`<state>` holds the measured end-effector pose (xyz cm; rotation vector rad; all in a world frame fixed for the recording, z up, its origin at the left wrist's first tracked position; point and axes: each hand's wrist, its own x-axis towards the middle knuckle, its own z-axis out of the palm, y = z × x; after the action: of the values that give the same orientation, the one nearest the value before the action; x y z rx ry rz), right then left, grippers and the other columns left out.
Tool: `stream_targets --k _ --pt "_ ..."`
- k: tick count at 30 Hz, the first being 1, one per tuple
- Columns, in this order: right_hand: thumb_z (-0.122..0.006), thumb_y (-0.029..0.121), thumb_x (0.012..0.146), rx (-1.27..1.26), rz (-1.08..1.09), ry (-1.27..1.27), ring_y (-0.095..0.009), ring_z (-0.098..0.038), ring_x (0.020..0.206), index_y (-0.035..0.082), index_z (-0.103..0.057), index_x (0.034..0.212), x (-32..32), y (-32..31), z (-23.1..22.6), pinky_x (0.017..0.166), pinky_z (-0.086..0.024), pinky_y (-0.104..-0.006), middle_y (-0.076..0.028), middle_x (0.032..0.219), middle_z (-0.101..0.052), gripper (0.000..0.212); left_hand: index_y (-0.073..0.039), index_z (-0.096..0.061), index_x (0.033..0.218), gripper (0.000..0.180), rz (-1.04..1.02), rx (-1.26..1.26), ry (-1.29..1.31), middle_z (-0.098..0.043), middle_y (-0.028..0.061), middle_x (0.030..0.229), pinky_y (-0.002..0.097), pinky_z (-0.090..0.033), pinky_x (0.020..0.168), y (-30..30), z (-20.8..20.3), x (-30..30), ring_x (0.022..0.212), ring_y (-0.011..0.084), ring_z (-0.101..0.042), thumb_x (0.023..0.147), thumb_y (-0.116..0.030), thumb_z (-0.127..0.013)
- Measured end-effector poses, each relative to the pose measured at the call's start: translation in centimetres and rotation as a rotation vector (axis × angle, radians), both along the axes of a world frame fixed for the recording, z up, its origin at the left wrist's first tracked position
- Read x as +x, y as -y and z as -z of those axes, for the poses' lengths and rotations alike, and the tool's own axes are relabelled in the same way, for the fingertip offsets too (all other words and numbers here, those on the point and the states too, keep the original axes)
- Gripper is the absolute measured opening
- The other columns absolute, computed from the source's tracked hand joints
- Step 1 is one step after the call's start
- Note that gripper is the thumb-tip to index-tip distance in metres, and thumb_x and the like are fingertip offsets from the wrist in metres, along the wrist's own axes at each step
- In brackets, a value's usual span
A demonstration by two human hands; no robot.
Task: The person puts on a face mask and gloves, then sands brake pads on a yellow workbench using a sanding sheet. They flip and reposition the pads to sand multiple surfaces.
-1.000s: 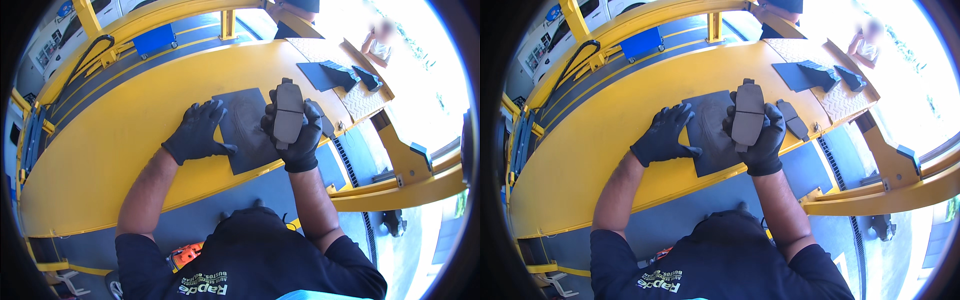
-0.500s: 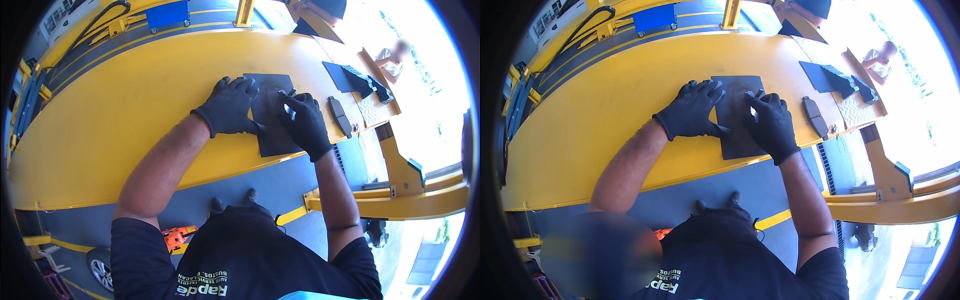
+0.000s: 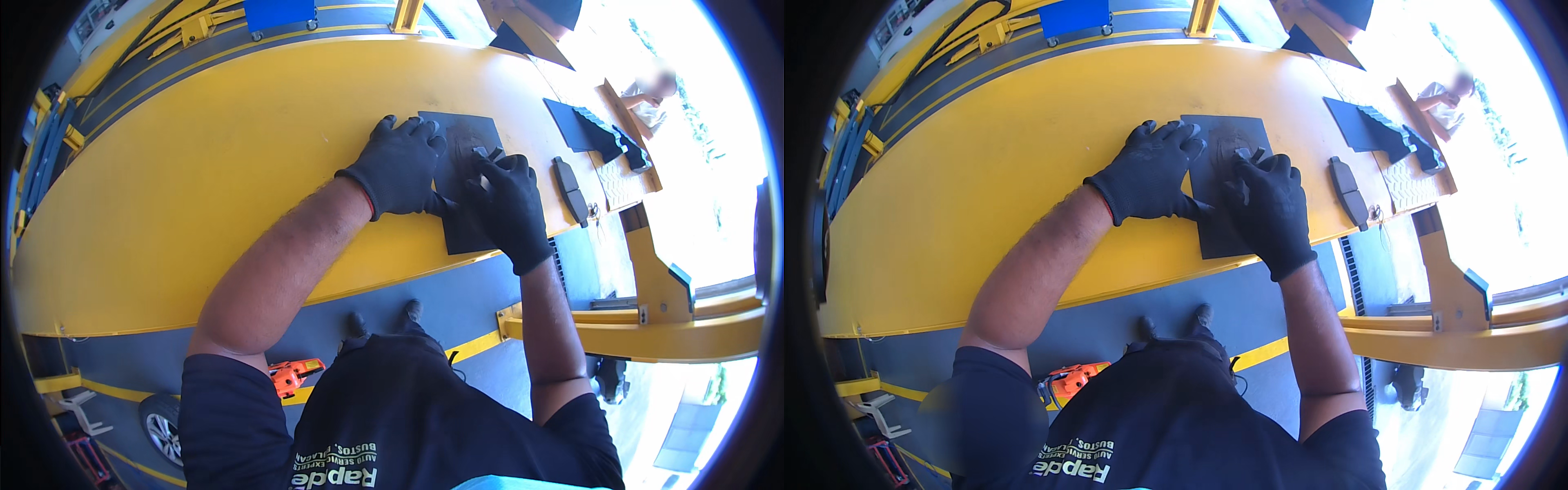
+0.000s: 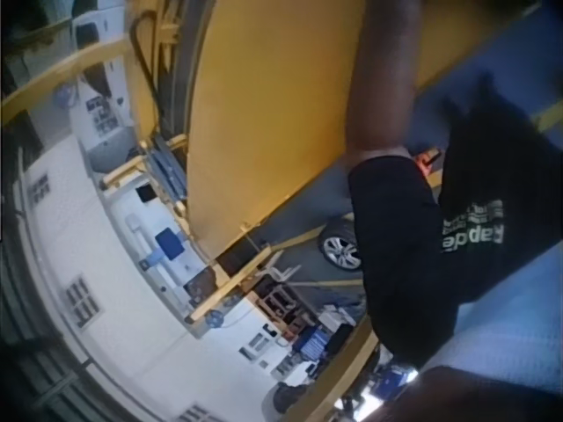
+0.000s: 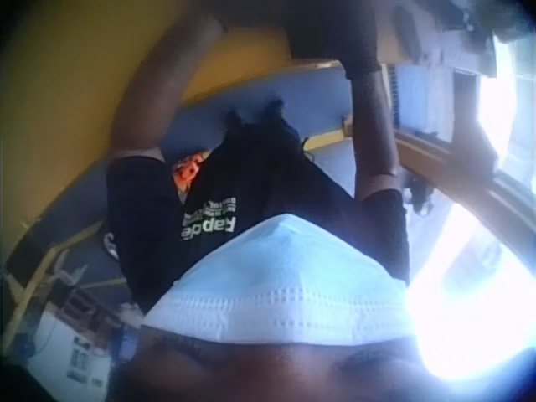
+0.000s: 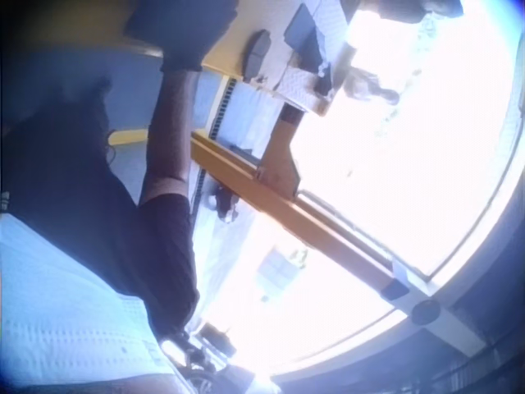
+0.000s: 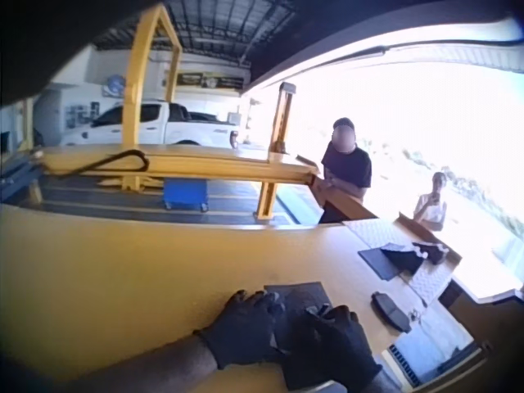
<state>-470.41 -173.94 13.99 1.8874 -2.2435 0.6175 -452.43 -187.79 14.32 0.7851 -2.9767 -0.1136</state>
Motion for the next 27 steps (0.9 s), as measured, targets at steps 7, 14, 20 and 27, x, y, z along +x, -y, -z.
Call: stream_targets --k 7,14,20,27 --pt "-0.084 0.025 0.085 -0.098 -0.021 0.159 -0.039 -0.069 0.102 0.011 -0.08 0.121 -2.0 2.3 -0.5 0.09 -0.056 -0.0495 -0.019 0.106 -0.072 0.038 -0.002 -0.04 0.166 0.115 0.021 0.017 -0.021 -0.038 0.0242 0.172 0.0562 -0.019 0.132 0.0 -0.5 -0.7 0.163 0.0395 -0.03 0.088 -0.082 -0.069" --pt "-0.084 0.012 0.089 -0.328 0.066 1.16 -0.013 -0.071 0.086 -0.001 -0.077 0.12 -5.8 -1.5 -0.7 0.073 -0.06 -0.0318 -0.007 0.113 -0.077 0.034 0.0 -0.043 0.163 0.11 0.048 -0.066 -0.127 -0.041 0.0247 0.169 0.0547 -0.022 0.132 0.5 1.0 0.2 0.161 0.0406 -0.034 0.091 -0.077 -0.071" --pt "-0.05 0.028 0.113 -0.402 -0.077 1.456 -0.026 -0.076 0.097 -0.003 -0.059 0.145 -13.1 -3.9 -0.1 0.078 -0.064 -0.0363 -0.018 0.123 -0.075 0.045 0.004 -0.045 0.159 0.102 0.102 0.037 -0.342 -0.055 0.0244 0.157 0.0528 -0.037 0.125 0.9 0.3 0.0 0.149 0.0419 -0.049 0.092 -0.066 -0.078" --pt "-0.055 0.023 0.111 -0.123 -0.1 1.439 -0.024 -0.079 0.097 0.002 -0.059 0.144 -13.9 -4.9 -1.2 0.067 -0.064 -0.0327 -0.018 0.124 -0.074 0.039 0.006 -0.058 0.147 0.089 0.136 0.136 -0.422 -0.059 0.0284 0.151 0.0527 -0.044 0.119 2.5 0.2 -0.4 0.142 0.0453 -0.055 0.095 -0.064 -0.074"
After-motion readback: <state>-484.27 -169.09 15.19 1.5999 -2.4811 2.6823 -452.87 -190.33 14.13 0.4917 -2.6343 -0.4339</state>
